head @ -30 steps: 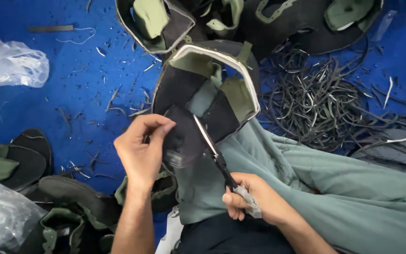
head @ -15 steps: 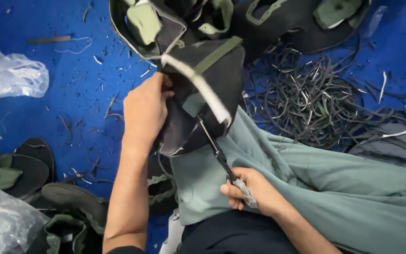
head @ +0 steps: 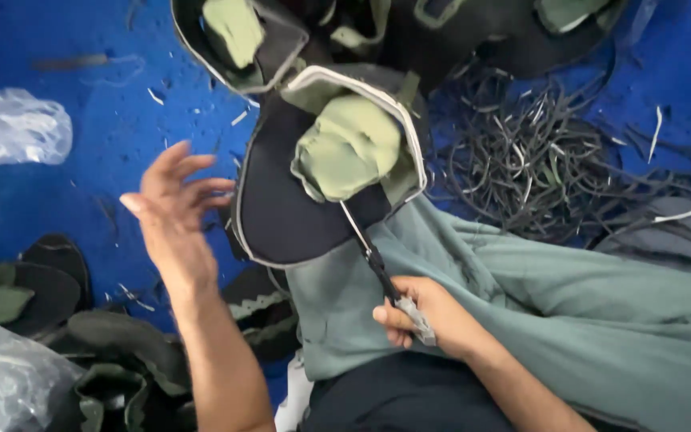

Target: The person trims excess material and threads from shoe upper components using scissors.

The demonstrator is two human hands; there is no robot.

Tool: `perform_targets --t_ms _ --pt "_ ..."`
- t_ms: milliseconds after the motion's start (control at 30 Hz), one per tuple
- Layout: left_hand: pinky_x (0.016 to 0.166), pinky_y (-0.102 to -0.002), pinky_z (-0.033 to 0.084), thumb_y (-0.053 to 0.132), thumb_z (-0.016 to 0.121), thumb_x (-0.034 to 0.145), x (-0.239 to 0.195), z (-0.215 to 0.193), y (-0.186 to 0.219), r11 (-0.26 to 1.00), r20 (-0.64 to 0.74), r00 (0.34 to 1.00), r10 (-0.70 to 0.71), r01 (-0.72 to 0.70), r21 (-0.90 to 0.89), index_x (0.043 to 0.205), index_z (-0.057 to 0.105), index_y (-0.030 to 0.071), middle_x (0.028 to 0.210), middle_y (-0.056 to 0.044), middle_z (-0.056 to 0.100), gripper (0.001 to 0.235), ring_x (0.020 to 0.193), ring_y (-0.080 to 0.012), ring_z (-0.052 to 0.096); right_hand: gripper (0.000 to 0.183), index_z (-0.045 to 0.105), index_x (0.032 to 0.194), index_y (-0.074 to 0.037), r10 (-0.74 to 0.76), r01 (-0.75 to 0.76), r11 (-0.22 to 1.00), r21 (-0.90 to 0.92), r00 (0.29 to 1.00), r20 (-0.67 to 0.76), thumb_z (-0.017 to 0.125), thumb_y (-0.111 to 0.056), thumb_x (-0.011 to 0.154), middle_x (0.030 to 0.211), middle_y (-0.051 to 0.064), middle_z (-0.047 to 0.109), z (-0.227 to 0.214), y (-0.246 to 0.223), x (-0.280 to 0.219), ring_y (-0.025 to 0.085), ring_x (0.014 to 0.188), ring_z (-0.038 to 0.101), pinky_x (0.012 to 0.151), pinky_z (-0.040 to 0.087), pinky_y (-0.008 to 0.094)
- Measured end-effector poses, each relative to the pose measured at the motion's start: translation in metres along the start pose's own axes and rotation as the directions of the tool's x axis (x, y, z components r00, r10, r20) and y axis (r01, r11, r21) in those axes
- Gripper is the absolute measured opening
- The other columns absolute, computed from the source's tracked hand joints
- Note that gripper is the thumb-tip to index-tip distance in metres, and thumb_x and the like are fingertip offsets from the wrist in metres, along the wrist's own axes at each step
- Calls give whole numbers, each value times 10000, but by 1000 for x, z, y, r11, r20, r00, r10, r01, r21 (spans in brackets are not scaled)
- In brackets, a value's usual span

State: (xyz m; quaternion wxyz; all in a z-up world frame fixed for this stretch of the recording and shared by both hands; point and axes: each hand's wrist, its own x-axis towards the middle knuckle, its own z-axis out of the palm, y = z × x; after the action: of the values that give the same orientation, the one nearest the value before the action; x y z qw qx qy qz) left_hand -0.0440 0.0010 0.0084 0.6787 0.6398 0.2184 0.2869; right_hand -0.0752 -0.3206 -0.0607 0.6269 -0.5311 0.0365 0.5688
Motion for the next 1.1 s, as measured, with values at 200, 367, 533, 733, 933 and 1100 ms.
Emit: perform_targets --t_ms 200,367,533,733,933,1100 --pt "928 -335 533 143 746 930 -1 38 6 784 442 889 -122 -187 592 1337 602 -12 1154 -109 731 458 1061 -172 700 278 608 840 -52 -30 30 1000 -7 999 -31 754 -280 902 669 40 674 0 0 -5 100 575 632 535 513 255" --pt "1066 -337 490 16 705 1006 -22 32 24 960 320 944 78 -158 231 1367 631 -2 1279 -194 680 369 1169 -194 640 289 630 902 -50 -247 251 966 -54 966 80 749 -313 921 749 32 696 -5 10 -22 106 668 663 624 562 258" --pt "978 -299 515 -50 682 847 -34 31 89 649 549 763 343 -614 448 1239 702 113 1262 -130 695 425 1097 -242 667 306 553 1063 -64 -601 600 799 -25 799 -32 753 -268 952 800 107 675 -12 25 -15 187 702 642 618 538 302" --pt "917 -414 506 81 779 607 -58 47 48 572 865 497 72 -731 373 1139 752 178 1224 -95 663 542 1050 -334 635 278 538 1011 -30 -560 686 679 262 715 -419 676 -266 964 813 161 626 -31 8 -28 222 717 598 639 491 330" --pt "870 -376 556 275 898 666 -56 54 18 745 604 791 -99 -343 572 1348 562 117 1415 -92 491 776 1019 -296 625 254 551 937 -16 -507 671 702 239 706 -495 633 -248 999 827 136 618 -36 4 -26 206 738 595 657 483 327" --pt "946 -451 514 298 966 597 -52 71 17 497 582 813 -4 -503 707 1454 459 3 1443 -218 472 1039 1205 -403 565 233 563 939 -18 -488 640 748 177 710 -508 656 -228 976 823 127 635 -32 4 -36 197 733 602 671 506 330"
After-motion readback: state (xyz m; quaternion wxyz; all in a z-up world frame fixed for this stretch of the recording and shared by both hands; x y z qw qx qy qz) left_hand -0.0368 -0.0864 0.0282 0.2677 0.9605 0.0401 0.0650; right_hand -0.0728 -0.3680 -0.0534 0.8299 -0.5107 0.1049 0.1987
